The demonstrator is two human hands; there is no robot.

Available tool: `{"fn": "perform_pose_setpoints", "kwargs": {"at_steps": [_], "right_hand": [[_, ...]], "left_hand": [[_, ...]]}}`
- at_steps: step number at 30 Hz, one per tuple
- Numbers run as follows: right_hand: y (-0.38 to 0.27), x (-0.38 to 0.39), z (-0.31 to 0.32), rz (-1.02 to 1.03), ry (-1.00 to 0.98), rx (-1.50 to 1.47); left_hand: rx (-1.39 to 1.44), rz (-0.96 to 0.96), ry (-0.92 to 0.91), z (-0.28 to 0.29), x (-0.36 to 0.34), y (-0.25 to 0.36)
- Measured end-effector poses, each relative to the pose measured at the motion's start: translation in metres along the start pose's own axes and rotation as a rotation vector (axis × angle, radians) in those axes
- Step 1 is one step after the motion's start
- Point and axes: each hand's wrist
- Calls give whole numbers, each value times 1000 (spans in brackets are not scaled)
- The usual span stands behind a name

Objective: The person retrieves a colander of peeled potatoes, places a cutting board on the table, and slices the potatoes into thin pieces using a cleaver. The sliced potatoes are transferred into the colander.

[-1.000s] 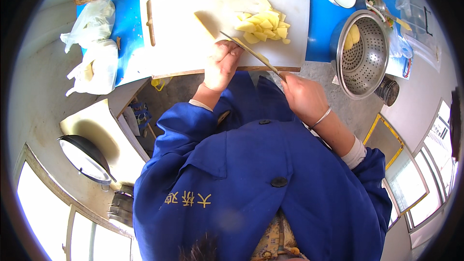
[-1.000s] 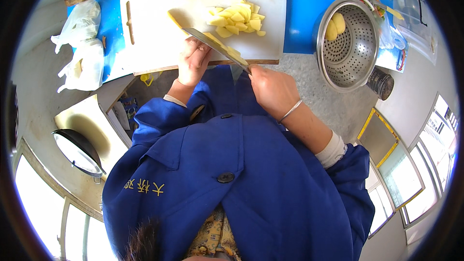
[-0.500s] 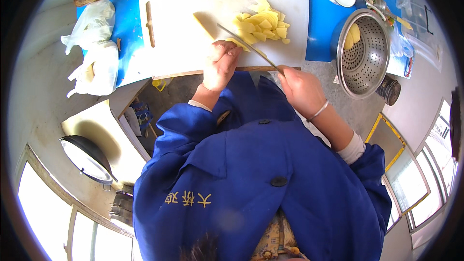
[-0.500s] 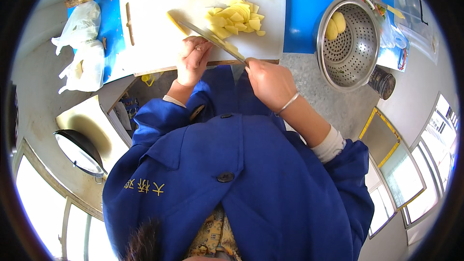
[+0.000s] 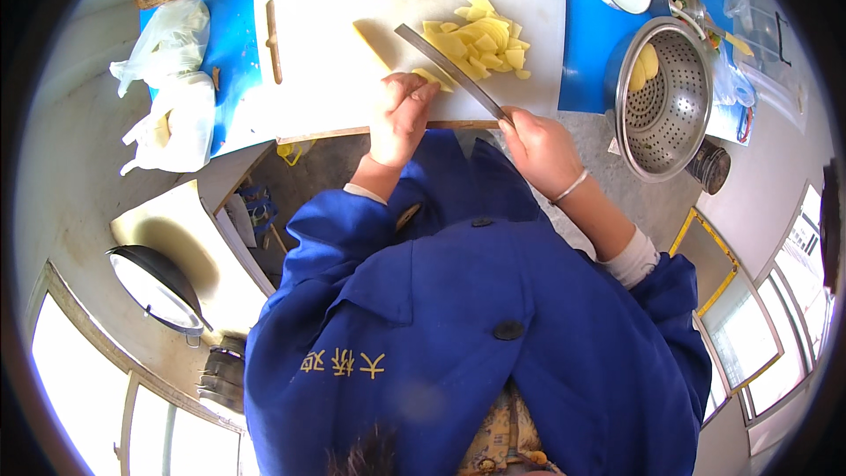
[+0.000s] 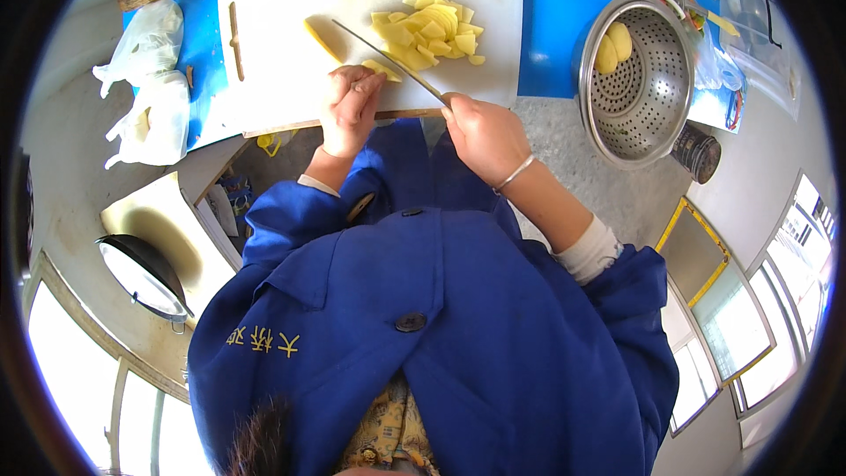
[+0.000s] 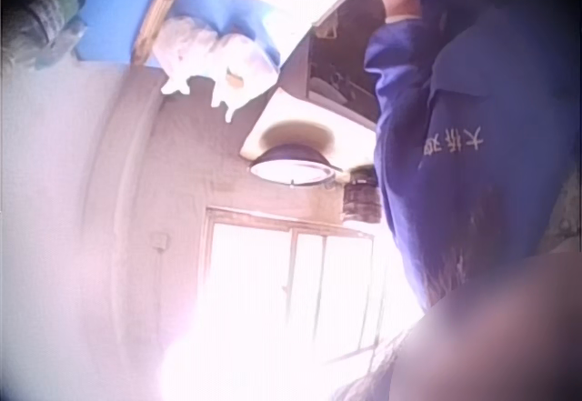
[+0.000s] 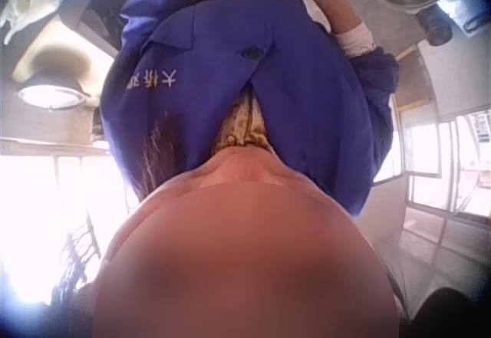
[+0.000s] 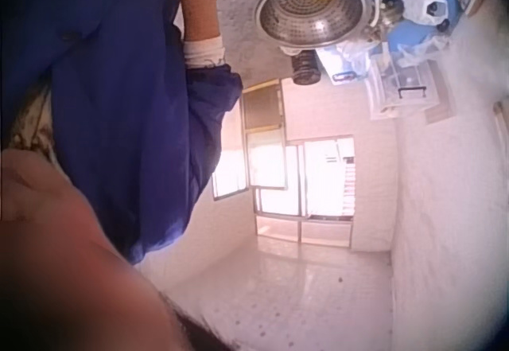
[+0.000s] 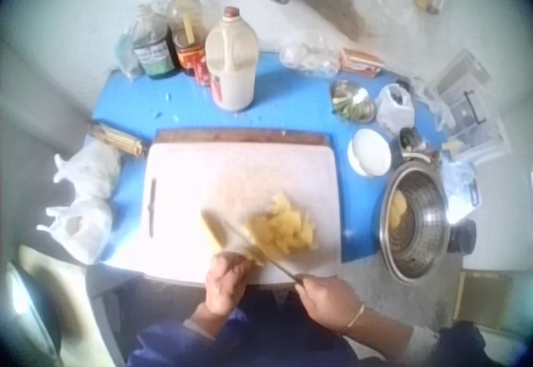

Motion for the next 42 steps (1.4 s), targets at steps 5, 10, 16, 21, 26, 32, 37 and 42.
{"fn": "perform_pose_setpoints", "kwargs": {"at_steps": [5, 10, 16, 21, 26, 32, 37, 42], "right_hand": [[-17, 19, 25, -1, -132, 81], [-19, 12, 18, -49, -194, 123], [-4, -11, -17, 3, -27, -23], [-6, 14, 7, -24, -40, -11], [-21, 28, 26, -14, -118, 69], [-16, -2, -11, -98, -135, 70], [-9, 1, -13, -41, 31, -47], [-21, 22, 18, -43, -86, -2]], "left_hand": [[10, -13, -15, -1, -1, 0], [13, -19, -20, 1, -2, -1], [73, -30, -47, 2, -4, -4], [73, -43, -40, 0, -3, -5], [70, -47, -35, 0, -2, -6], [76, -32, -36, 0, 0, -8], [63, -48, -40, 3, -2, -9], [60, -38, -39, 1, 0, -9]]}}
Point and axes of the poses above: each hand's wrist, its own x-axis away from the middle knuckle, its own z-axis out of the back of the hand, y = z × x, and after that the axes turned 5 degrees about z, right-handed
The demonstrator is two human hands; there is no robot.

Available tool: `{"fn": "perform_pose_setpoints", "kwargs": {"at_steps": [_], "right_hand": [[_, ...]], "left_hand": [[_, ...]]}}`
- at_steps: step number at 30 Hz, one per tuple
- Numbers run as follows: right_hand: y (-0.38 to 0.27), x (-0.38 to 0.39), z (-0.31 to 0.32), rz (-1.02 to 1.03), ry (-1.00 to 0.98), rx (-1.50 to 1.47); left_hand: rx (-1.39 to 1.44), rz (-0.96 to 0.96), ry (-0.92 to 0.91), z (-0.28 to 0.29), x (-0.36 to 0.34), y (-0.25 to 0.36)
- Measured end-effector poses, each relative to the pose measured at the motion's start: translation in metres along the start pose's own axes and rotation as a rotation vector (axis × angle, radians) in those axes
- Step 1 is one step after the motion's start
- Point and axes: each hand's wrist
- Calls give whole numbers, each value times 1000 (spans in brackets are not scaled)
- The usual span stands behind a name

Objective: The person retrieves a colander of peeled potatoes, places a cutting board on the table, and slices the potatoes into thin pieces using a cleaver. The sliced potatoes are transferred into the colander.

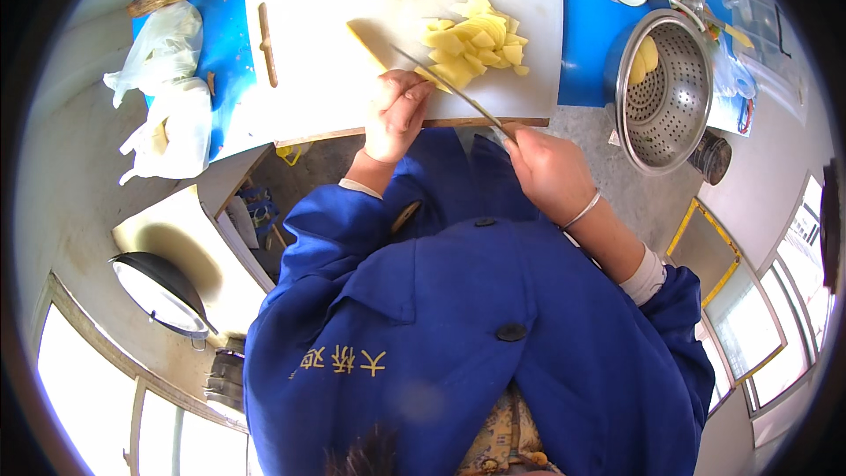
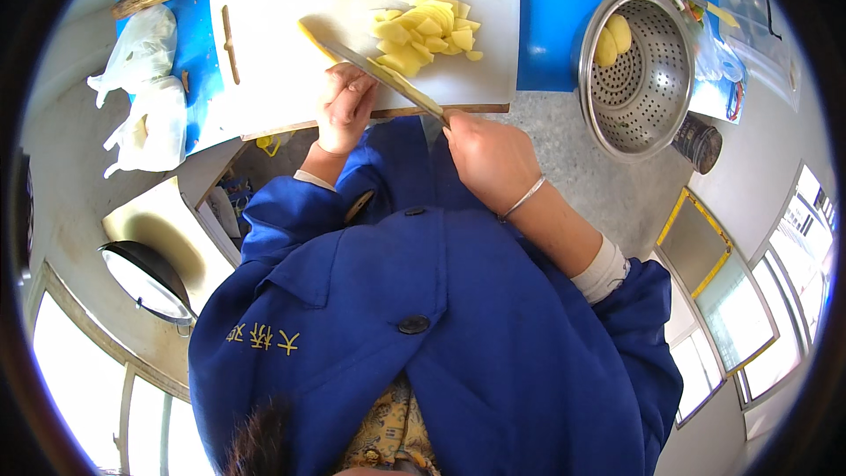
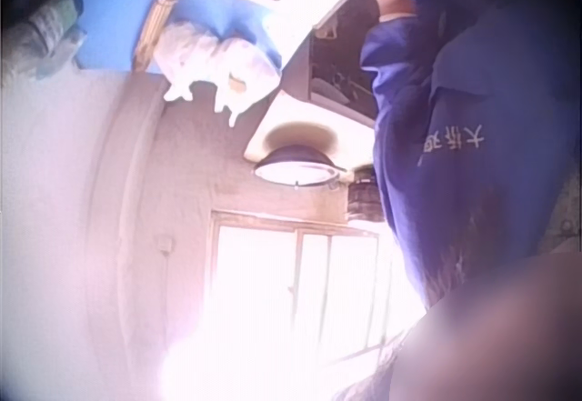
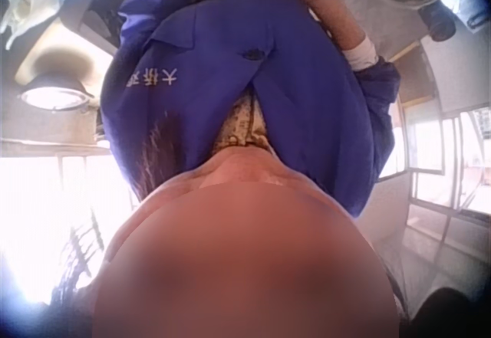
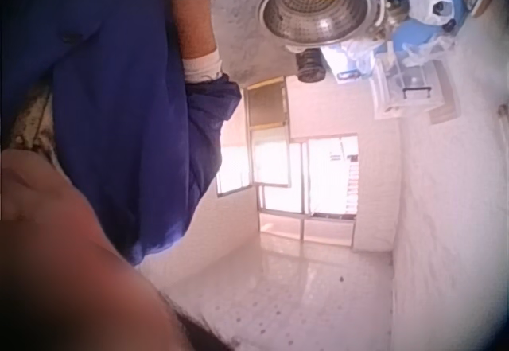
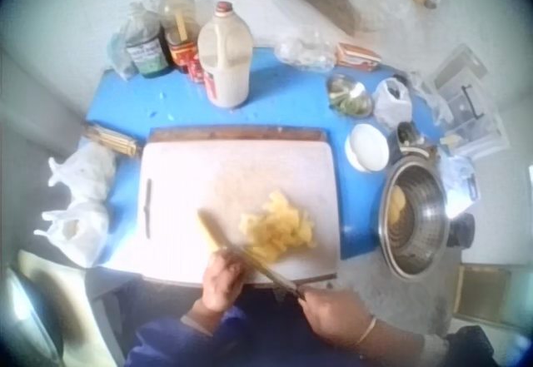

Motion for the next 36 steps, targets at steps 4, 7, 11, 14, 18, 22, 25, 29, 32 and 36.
{"fn": "perform_pose_setpoints", "kwargs": {"at_steps": [4, 7, 11, 14, 18, 22, 25, 29, 32, 36], "right_hand": [[-8, -1, 5, 5, -36, 25], [-7, -13, -12, -40, -42, 52], [1, -31, -37, 5, 59, -33], [12, -31, -33, -86, 54, -29], [7, -15, -12, -4, 37, -30], [-7, -7, 5, -6, -38, -14], [-10, -11, 4, -18, -63, 20], [-5, -29, -22, -76, -106, 64], [4, -40, -38, 1, 24, -16], [9, -31, -22, -9, 83, -98]], "left_hand": [[-11, -11, 18, -4, 5, -6], [-93, -22, -66, -6, 6, -13], [-44, -8, -56, -2, 5, -14], [14, -20, 25, -1, 3, -8], [-3, 0, 20, 1, 0, -1], [-7, -2, 16, 1, 1, -2], [-8, -13, 30, 1, 1, -3], [-24, 3, 21, 2, 2, -3], [-16, 30, 8, 4, 2, -2], [-21, 2, 22, 3, 3, -3]]}}
Point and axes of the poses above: each hand's wrist, its own x-axis away from the middle knuckle, its own z-axis out of the back of the hand, y = z × x, and after that the axes turned 5 degrees about z, right-handed
